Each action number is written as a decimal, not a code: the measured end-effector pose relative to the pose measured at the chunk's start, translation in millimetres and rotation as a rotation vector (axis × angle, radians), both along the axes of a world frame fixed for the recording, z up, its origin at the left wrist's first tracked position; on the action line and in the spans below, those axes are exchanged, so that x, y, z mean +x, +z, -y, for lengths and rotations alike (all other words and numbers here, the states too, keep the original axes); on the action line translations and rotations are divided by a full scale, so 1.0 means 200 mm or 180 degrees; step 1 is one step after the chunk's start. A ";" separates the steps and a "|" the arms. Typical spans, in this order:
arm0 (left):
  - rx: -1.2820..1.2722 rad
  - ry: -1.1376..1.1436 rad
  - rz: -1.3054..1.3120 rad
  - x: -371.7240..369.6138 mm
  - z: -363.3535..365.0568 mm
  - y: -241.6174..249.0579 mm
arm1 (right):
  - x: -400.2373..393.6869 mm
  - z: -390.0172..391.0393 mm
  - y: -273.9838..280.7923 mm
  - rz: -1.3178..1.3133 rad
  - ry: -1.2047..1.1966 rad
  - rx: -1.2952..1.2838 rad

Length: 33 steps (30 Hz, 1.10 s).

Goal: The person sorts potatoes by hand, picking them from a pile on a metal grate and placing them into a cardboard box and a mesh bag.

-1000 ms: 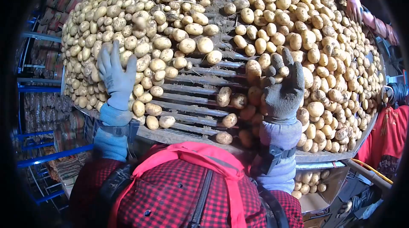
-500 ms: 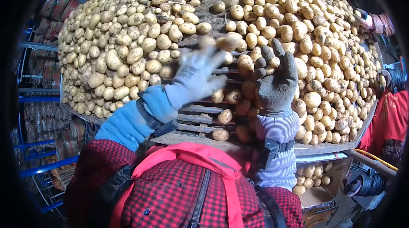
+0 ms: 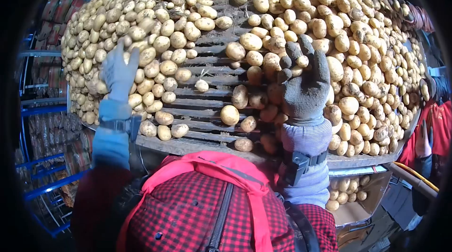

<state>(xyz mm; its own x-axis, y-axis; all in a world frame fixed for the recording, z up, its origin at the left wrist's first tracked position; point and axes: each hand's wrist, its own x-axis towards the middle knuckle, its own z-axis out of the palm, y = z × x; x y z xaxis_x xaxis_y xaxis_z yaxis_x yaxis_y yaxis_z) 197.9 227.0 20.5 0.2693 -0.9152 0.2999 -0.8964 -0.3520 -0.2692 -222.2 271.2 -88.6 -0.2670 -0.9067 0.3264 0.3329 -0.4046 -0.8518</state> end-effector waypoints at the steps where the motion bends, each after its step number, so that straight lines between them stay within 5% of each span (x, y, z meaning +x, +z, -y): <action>1: 0.0269 0.0043 -0.0125 -0.08 0.04 0.05 | 0.01 0.00 -0.01 0.0247 0.0069 0.0092; 4: 0.0179 -0.0636 -0.0631 -0.11 0.15 -0.01 | -0.03 0.03 -0.04 0.1250 0.0407 0.0512; 5: 0.0356 -0.0682 -0.1478 -0.16 0.16 -0.07 | -0.02 0.02 -0.05 0.0853 0.0305 0.0297; 9: 0.0218 -0.0732 -0.1619 -0.25 0.21 -0.12 | 0.01 0.01 0.01 -0.0297 -0.0026 -0.0065; 11: 0.0133 -0.0976 -0.2166 -0.20 0.27 -0.17 | 0.02 0.02 -0.02 -0.0165 0.0126 -0.0100; 16: 0.0700 -0.1268 -0.1751 -0.58 0.09 -0.19 | 0.02 0.03 -0.05 -0.0364 0.0107 -0.0246; 17: 0.0631 -0.1444 -0.1583 -0.66 0.07 -0.22 | 0.03 0.02 -0.04 0.0437 0.0331 0.0048; 20: 0.0927 -0.1894 -0.1115 -0.92 -0.04 -0.22 | 0.00 0.04 -0.07 0.0725 0.0478 0.0230; 21: 0.0757 -0.2391 -0.1280 -0.97 -0.06 -0.33 | 0.01 0.04 -0.07 -0.0567 0.0041 -0.0131; 22: 0.0820 -0.2592 -0.1000 -1.04 -0.11 -0.35 | 0.02 0.04 -0.07 -0.0581 0.0024 -0.0124; 26: 0.0864 -0.3215 -0.1211 -0.96 -0.30 -0.38 | 0.02 0.02 -0.02 -0.0176 -0.0040 -0.0334; 30: 0.0871 -0.3647 -0.1133 -0.75 -0.44 -0.24 | 0.00 0.01 0.02 -0.0870 -0.0185 -0.0051; 33: 0.1392 -0.3777 -0.1483 -0.60 -0.39 -0.10 | 0.01 0.06 -0.08 -0.0078 0.0053 -0.0460</action>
